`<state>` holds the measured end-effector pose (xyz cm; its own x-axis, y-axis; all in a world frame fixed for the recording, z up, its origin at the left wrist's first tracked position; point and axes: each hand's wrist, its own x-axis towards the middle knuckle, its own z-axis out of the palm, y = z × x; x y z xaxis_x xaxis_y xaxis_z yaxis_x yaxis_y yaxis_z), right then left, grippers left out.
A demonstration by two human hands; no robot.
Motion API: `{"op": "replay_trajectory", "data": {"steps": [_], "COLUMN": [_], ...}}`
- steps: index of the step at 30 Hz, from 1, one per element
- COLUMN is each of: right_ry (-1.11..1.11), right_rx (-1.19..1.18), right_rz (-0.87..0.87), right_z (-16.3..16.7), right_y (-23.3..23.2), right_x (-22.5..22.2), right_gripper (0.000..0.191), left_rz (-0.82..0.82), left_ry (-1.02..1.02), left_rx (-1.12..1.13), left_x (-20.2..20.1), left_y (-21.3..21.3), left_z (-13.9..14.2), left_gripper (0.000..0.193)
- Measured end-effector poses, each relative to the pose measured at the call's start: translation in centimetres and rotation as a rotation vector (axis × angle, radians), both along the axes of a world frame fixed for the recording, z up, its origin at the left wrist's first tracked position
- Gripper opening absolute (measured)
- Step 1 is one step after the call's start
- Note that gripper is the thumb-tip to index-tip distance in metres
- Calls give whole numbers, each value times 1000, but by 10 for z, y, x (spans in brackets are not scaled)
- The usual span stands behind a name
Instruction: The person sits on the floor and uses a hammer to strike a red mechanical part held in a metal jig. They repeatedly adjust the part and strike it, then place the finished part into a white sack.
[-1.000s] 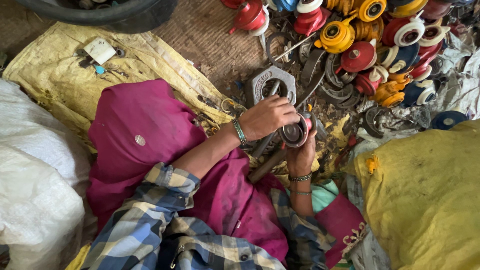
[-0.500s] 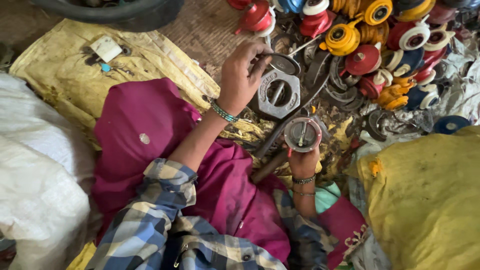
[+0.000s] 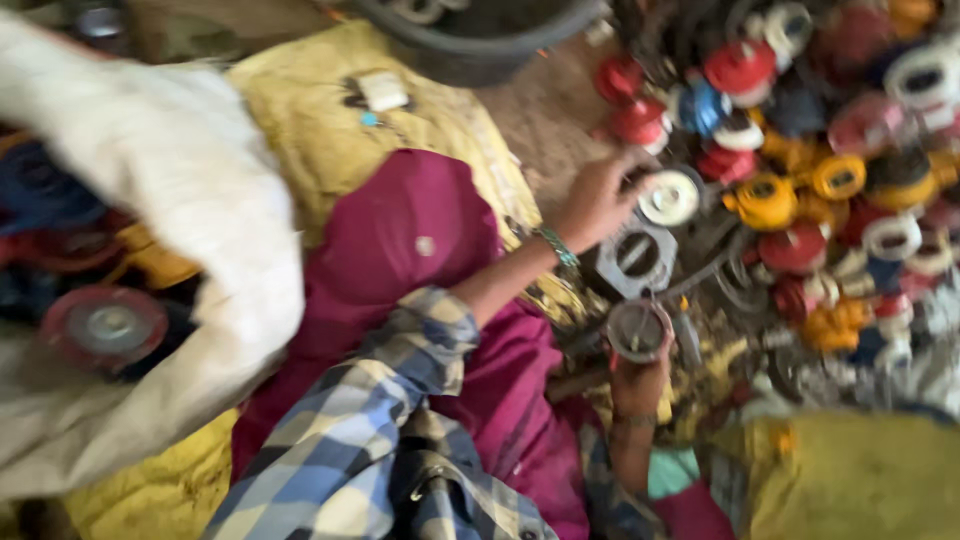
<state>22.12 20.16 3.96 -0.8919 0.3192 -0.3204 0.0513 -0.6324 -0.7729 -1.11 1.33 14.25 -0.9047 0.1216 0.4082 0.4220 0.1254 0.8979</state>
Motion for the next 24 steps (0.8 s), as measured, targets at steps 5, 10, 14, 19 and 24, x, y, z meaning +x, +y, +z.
{"op": "replay_trajectory", "data": {"steps": [5,10,14,19,24], "right_ry": [-1,-47,-43,-17,139], "right_rx": [-2,125,107,64,-43], "right_rz": [28,51,42,59,135], "right_z": [5,17,20,21,26], "right_y": [-6,-14,-18,-18,-21], "right_x": [-4,-4,-5,-11,-8], "right_gripper": [44,43,50,49,51], "left_rz": [-161,-262,-82,576,124], "left_ry": [-41,269,93,578,499], "left_rx": [-242,-476,-407,70,-24], "left_x": [-13,-23,-74,-147,-78], "left_y": [-14,-47,-89,-130,-83], "left_z": [-2,2,59,168,137], "left_gripper": [14,9,15,107,81]}}
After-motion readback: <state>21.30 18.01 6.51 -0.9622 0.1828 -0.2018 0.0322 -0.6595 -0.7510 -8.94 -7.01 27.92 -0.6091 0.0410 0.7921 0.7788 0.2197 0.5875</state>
